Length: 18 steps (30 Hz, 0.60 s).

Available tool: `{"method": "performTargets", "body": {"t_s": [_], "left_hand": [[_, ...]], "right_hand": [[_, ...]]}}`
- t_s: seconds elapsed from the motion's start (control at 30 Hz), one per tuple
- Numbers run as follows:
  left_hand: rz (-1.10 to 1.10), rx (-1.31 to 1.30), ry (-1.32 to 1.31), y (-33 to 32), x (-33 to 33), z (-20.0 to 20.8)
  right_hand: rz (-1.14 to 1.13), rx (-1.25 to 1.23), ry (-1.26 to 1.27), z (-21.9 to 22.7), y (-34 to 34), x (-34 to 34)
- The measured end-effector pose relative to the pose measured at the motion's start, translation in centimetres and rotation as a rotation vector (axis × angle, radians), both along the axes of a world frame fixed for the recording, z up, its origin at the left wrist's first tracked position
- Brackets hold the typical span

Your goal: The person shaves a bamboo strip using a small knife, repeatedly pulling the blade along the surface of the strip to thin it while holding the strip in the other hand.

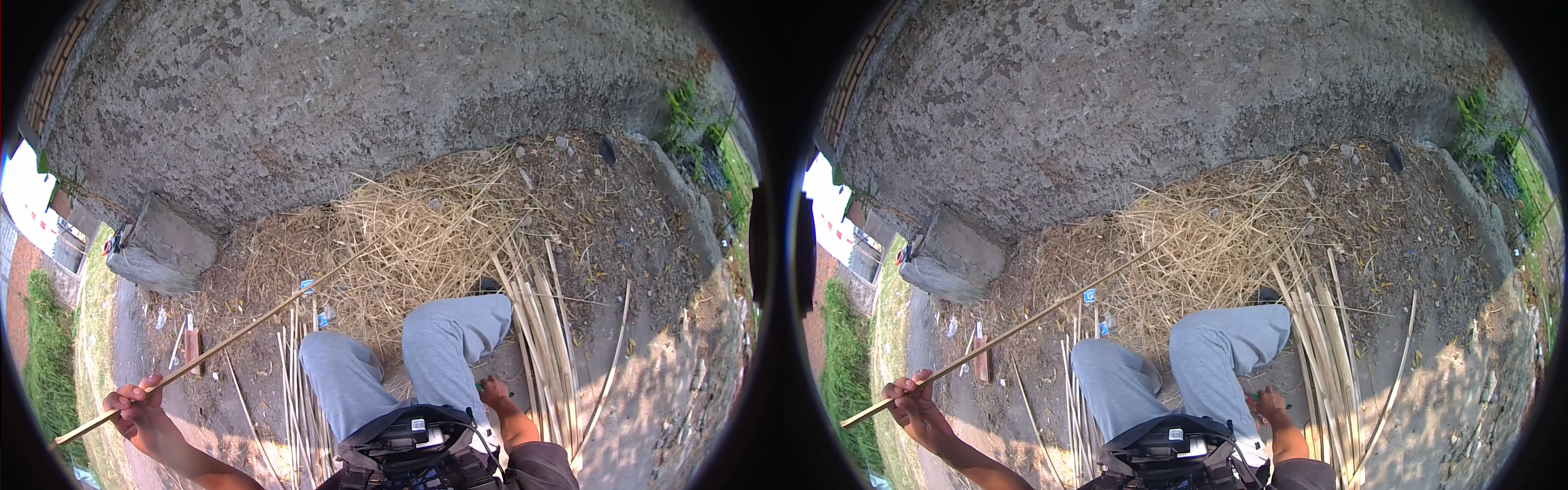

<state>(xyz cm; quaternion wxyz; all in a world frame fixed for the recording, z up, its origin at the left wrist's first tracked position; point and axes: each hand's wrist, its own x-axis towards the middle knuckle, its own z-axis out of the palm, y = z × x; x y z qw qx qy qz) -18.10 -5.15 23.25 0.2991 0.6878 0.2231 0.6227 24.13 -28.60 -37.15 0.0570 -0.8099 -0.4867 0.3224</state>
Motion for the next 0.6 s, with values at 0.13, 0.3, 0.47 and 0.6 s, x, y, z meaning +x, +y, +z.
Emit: {"method": "performTargets", "body": {"t_s": [0.13, 0.3, 0.47, 0.6], "left_hand": [[-0.03, -0.004, -0.003, 0.2, 1.4, 1.0], [0.042, -0.001, 0.019, -1.2, 0.4, 2.8], [-0.024, 0.088, -0.031, 0.6, 0.0, 5.1], [-0.048, 0.228, -0.095, 3.5, 2.3, 8.7]], "right_hand": [[0.264, -0.223, -0.049, -8.1, 0.9, -1.8], [0.283, -0.191, -0.14, -15.3, 1.1, -6.2], [0.201, -0.054, -0.259, -8.6, -0.8, -3.8], [0.216, -0.105, -0.219, 0.0, -1.5, -1.2]]}}
